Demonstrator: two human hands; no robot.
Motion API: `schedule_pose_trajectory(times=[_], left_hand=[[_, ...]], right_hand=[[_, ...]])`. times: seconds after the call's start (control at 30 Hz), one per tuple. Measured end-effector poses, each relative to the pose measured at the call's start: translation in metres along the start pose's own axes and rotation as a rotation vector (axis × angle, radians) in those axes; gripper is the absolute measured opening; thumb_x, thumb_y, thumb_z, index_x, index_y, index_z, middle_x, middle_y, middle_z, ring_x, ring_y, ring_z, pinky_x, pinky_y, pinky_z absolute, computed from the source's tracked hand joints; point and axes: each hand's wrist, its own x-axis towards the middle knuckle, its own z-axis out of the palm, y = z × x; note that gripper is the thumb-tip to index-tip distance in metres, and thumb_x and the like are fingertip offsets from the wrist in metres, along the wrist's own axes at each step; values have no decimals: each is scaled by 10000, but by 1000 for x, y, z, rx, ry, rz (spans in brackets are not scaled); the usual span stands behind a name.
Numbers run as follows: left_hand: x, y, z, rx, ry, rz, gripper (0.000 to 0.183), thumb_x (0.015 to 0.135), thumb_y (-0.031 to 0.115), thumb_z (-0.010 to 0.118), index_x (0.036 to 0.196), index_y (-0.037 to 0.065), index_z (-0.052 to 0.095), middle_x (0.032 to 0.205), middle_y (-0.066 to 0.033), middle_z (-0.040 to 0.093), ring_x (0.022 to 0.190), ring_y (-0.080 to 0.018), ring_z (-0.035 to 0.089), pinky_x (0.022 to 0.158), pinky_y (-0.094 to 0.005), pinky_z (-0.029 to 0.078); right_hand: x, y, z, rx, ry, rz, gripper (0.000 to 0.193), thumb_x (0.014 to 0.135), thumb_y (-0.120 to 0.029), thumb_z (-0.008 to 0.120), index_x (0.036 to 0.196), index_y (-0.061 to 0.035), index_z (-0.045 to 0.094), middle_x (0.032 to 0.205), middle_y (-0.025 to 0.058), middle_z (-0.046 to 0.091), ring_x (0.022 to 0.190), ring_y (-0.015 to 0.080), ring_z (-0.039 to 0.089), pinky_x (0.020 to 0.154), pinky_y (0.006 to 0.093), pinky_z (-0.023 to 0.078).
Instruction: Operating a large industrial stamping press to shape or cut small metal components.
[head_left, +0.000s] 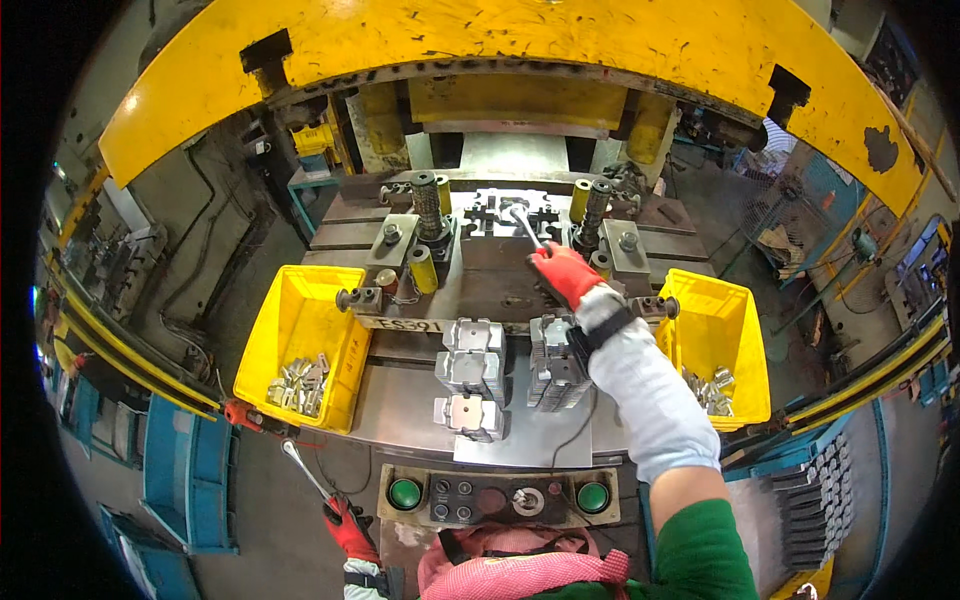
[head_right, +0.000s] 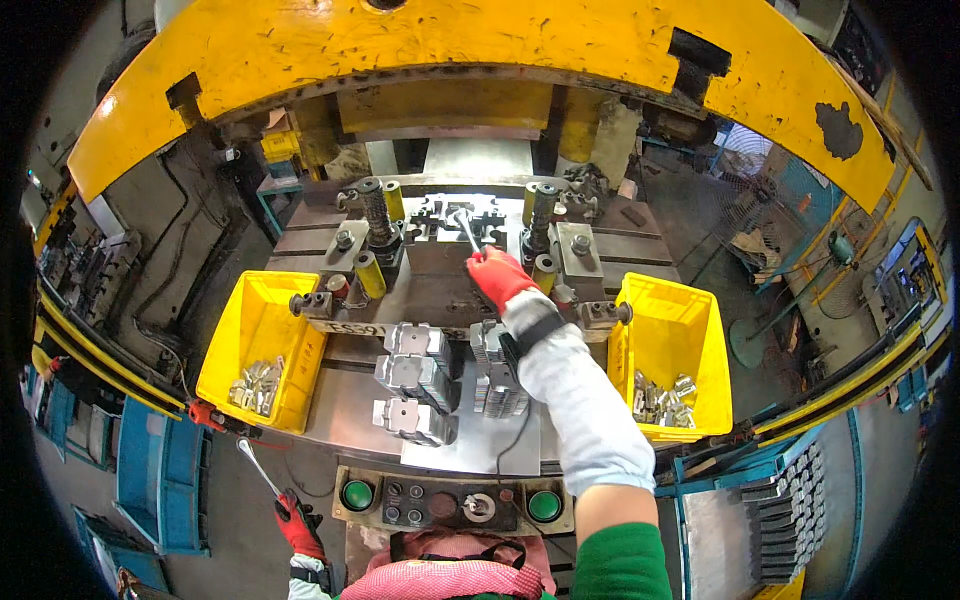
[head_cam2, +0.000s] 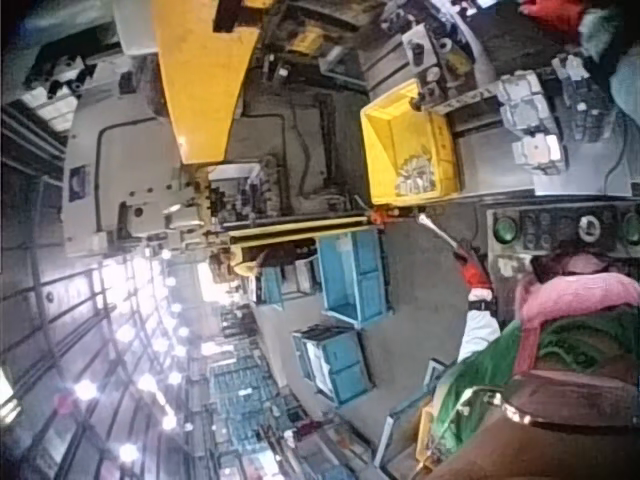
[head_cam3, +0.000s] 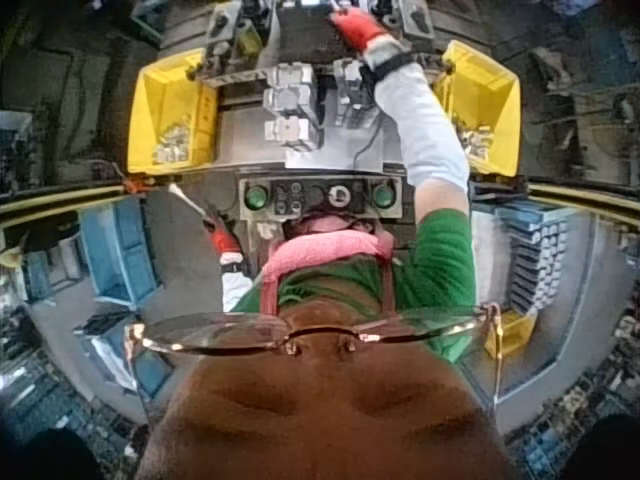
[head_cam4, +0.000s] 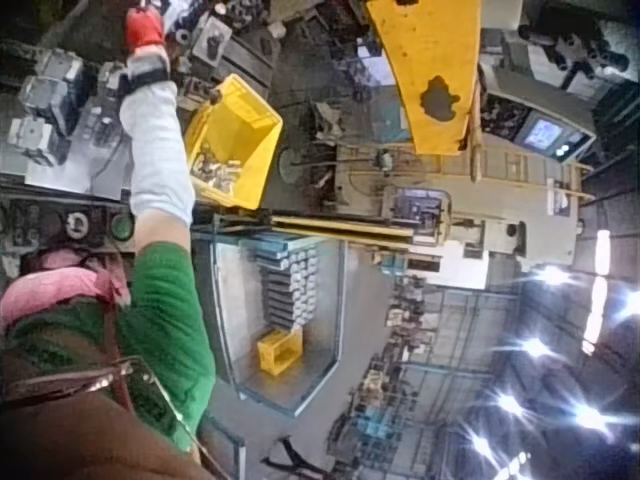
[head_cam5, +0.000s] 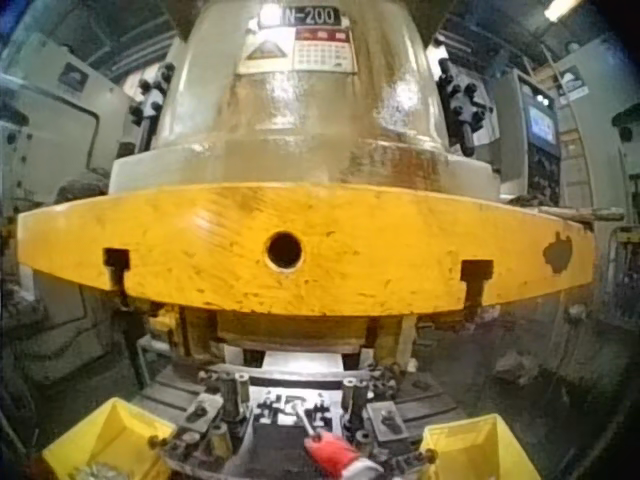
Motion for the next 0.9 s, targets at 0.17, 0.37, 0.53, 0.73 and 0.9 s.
schedule_pose_trajectory(times=[0.17, 0.37, 0.53, 0.73, 0.9], left_hand=[[-10, -15, -23, 52, 58, -42, 296, 764, 321, 585, 941, 106, 484, 608, -10, 459, 465, -108, 458, 361, -237, 400], [-14, -30, -23, 52, 60, -153, 308, 747, 341, 597, 921, 116, 480, 622, -14, 461, 448, -117, 453, 355, -246, 394], [-12, -19, -3, 53, -4, -194, 330, 730, 363, 599, 914, 121, 471, 658, -30, 472, 458, -143, 468, 362, -264, 403], [-14, -17, -4, 10, -43, -119, 278, 756, 327, 570, 918, 126, 468, 670, -20, 484, 457, -128, 473, 351, -254, 393], [-17, -34, -26, 138, 41, -199, 306, 758, 362, 577, 931, 124, 489, 670, -14, 480, 464, -116, 471, 343, -256, 396]], right_hand=[[23, 13, 9, 247, -188, 93, 341, 765, -350, 515, 883, -33, 562, 722, 85, 576, 660, 198, 553, 600, 296, 435], [4, 33, -17, 590, -260, 64, 217, 819, -290, 518, 905, -94, 553, 680, 4, 527, 589, 67, 477, 521, 222, 388], [21, 18, -10, 339, -114, 27, 345, 790, -337, 491, 939, -28, 528, 875, 104, 574, 786, 205, 528, 699, 303, 404], [52, 21, 20, 149, 52, -26, 405, 791, -354, 503, 970, 9, 518, 869, 108, 580, 770, 192, 528, 692, 284, 404], [55, 41, 7, 392, -177, 23, 468, 772, -370, 512, 1045, 9, 499, 1037, 194, 531, 976, 262, 501, 814, 310, 381]])
